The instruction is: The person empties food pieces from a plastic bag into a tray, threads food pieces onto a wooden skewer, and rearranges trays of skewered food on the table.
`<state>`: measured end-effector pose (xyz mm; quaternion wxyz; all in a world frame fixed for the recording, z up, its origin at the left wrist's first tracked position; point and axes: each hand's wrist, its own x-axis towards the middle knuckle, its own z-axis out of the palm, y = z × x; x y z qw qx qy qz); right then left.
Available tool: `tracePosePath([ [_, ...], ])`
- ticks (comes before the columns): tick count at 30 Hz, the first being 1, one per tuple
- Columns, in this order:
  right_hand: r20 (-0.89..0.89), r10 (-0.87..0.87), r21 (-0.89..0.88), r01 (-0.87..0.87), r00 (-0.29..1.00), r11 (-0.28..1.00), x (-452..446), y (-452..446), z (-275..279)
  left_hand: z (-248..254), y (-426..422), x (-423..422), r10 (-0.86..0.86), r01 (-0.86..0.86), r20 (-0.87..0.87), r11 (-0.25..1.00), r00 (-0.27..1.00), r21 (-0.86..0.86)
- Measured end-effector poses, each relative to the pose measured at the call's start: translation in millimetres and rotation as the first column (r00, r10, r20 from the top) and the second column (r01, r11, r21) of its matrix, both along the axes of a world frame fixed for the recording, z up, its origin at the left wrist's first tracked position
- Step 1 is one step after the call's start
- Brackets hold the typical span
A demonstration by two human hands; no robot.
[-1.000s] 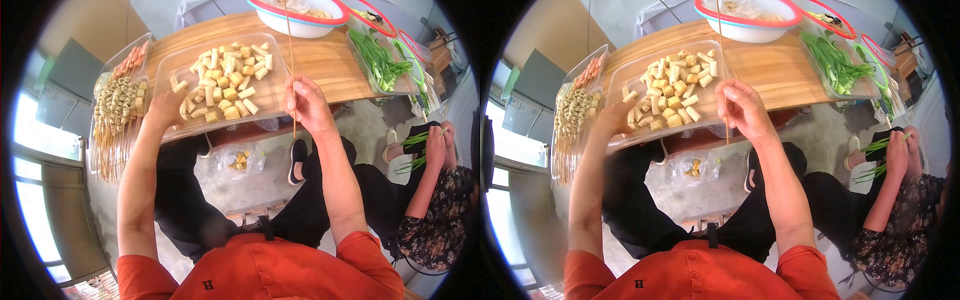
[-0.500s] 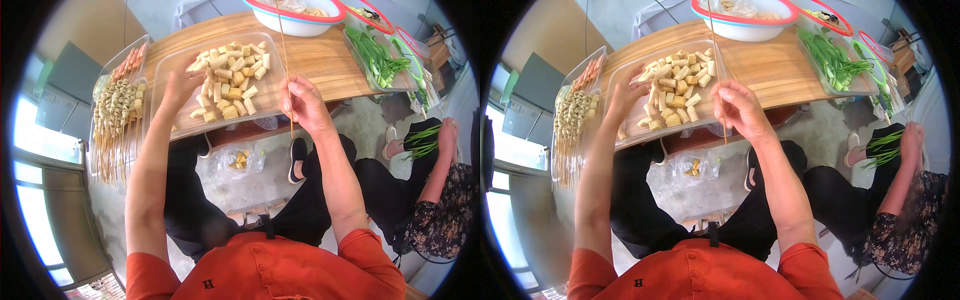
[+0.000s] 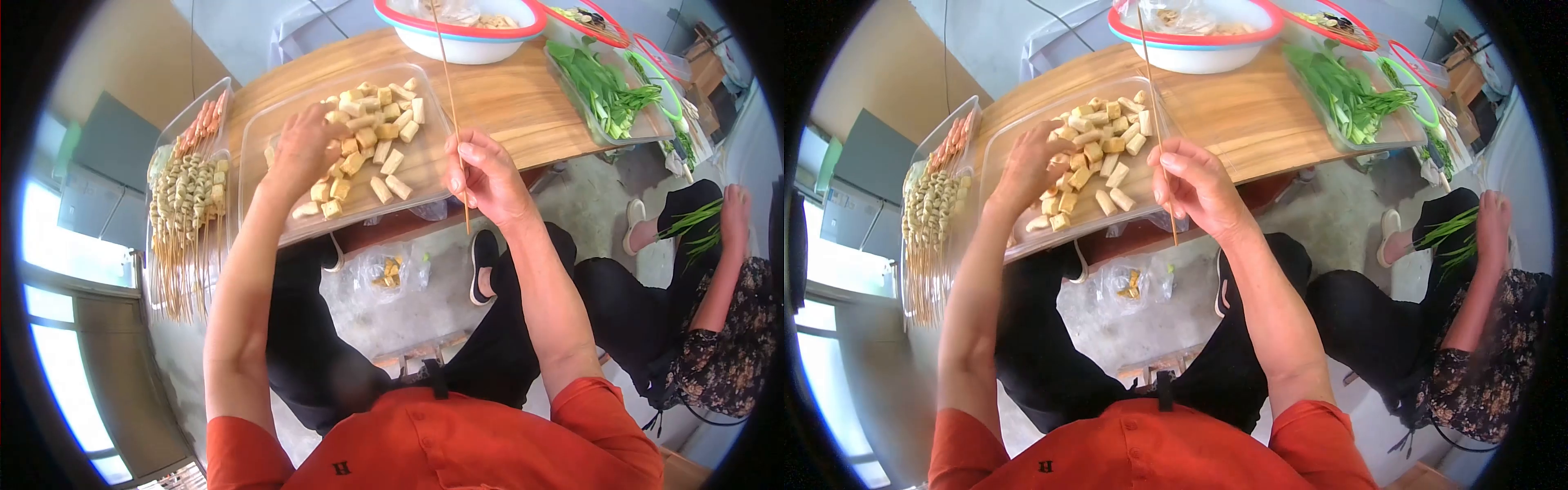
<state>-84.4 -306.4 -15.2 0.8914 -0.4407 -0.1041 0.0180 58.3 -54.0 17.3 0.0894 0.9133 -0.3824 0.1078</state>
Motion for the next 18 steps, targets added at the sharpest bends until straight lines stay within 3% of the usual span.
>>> tracePosePath([
  [2, 0.012, 0.005, 0.005, -0.005, 1.000, 1.000, 0, -1, 2, 3, -7, 15, 0.003, -0.003, 0.018, 0.999, 1.000, -0.034],
  [4, -0.003, -0.014, -0.041, 0.014, 1.000, 0.999, 1, 0, 3, 6, -24, 25, -0.048, 0.020, -0.178, 0.987, 0.983, -0.159],
  [6, -0.005, -0.002, -0.027, 0.002, 1.000, 1.000, 2, -1, 2, -18, -41, 42, -0.111, 0.091, -0.109, 0.980, 0.988, -0.178],
  [8, -0.013, 0.000, -0.004, 0.000, 1.000, 1.000, 0, -3, 2, -29, -44, 48, -0.171, 0.175, -0.076, 0.984, 0.982, 0.045],
  [10, -0.017, -0.008, 0.000, 0.008, 1.000, 1.000, -2, -7, 4, -6, -45, 29, -0.154, 0.158, -0.063, 0.984, 0.986, 0.082],
  [12, -0.004, -0.017, 0.005, 0.017, 1.000, 1.000, -3, -10, 5, 12, -46, 18, 0.031, 0.018, -0.210, 0.974, 0.977, 0.225],
  [13, 0.005, -0.005, 0.001, 0.005, 1.000, 1.000, -3, -9, 5, 10, -49, 17, 0.035, 0.014, -0.212, 0.974, 0.977, 0.225],
  [16, 0.010, -0.002, 0.012, 0.002, 1.000, 1.000, -1, -8, 4, -1, -79, 22, -0.083, 0.090, -0.063, 0.988, 0.995, 0.125],
  [18, 0.002, -0.005, 0.007, 0.005, 1.000, 1.000, -1, -7, 3, -19, -100, 28, -0.347, 0.342, 0.042, 0.934, 0.937, 0.098],
])
